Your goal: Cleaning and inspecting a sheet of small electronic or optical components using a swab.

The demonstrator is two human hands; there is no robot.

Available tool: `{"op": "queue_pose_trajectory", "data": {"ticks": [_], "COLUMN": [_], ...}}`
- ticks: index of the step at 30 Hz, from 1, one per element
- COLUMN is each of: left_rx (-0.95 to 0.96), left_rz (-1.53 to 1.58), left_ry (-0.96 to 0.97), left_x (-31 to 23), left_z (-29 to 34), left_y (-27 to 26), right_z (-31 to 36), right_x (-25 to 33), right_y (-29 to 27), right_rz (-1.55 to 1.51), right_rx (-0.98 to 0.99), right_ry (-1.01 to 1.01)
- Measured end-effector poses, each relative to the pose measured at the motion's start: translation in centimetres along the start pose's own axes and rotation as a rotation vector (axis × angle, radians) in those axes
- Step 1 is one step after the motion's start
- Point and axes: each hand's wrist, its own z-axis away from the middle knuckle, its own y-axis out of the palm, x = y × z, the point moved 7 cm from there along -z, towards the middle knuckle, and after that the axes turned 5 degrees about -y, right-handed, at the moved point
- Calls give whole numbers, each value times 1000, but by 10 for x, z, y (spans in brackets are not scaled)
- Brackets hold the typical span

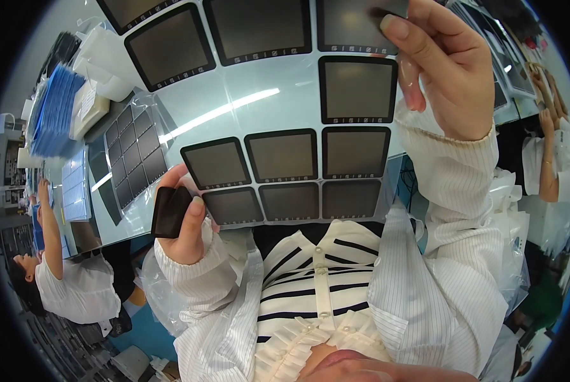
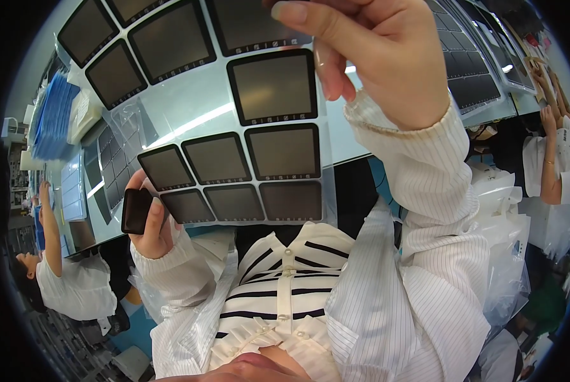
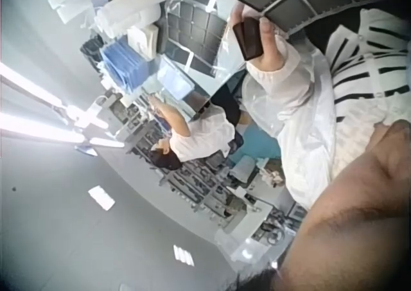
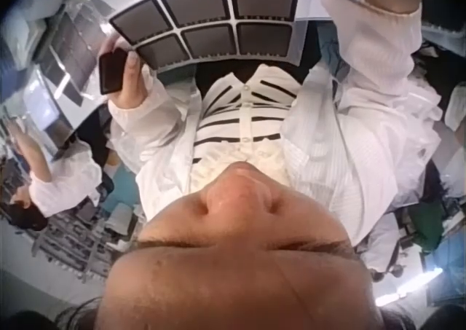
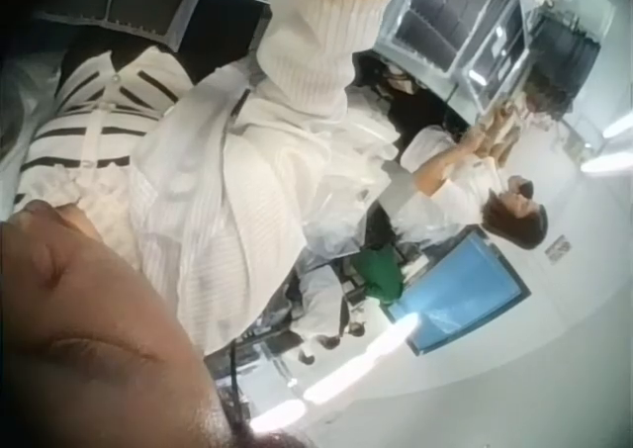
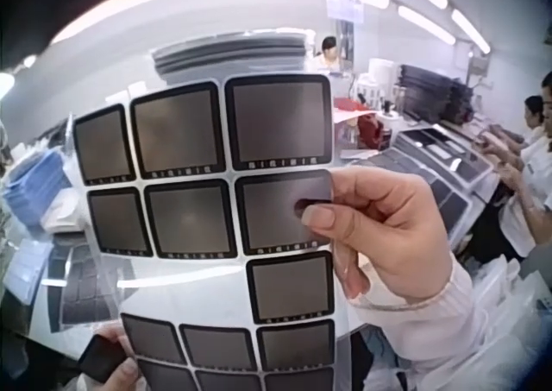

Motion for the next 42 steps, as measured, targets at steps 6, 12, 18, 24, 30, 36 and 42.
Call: {"op": "queue_pose_trajectory", "data": {"ticks": [6,12,18,24,30,36,42], "left_rx": [106,105,101,135,177,195,237], "left_rz": [-27,-73,-82,-70,-103,-109,79], "left_ry": [31,46,46,36,73,38,103], "left_x": [0,-4,-7,-8,-11,-16,-13], "left_z": [3,3,4,3,3,1,-4], "left_y": [10,13,17,20,24,31,30], "right_z": [-1,-3,-4,-3,0,2,4], "right_x": [2,-1,-3,-6,-16,-21,-11], "right_y": [-9,-15,-19,-23,-46,-70,-77], "right_rz": [67,63,62,71,165,281,273], "right_rx": [4,5,-3,-30,20,26,26], "right_ry": [-63,-47,-51,-43,-172,-179,-273]}}
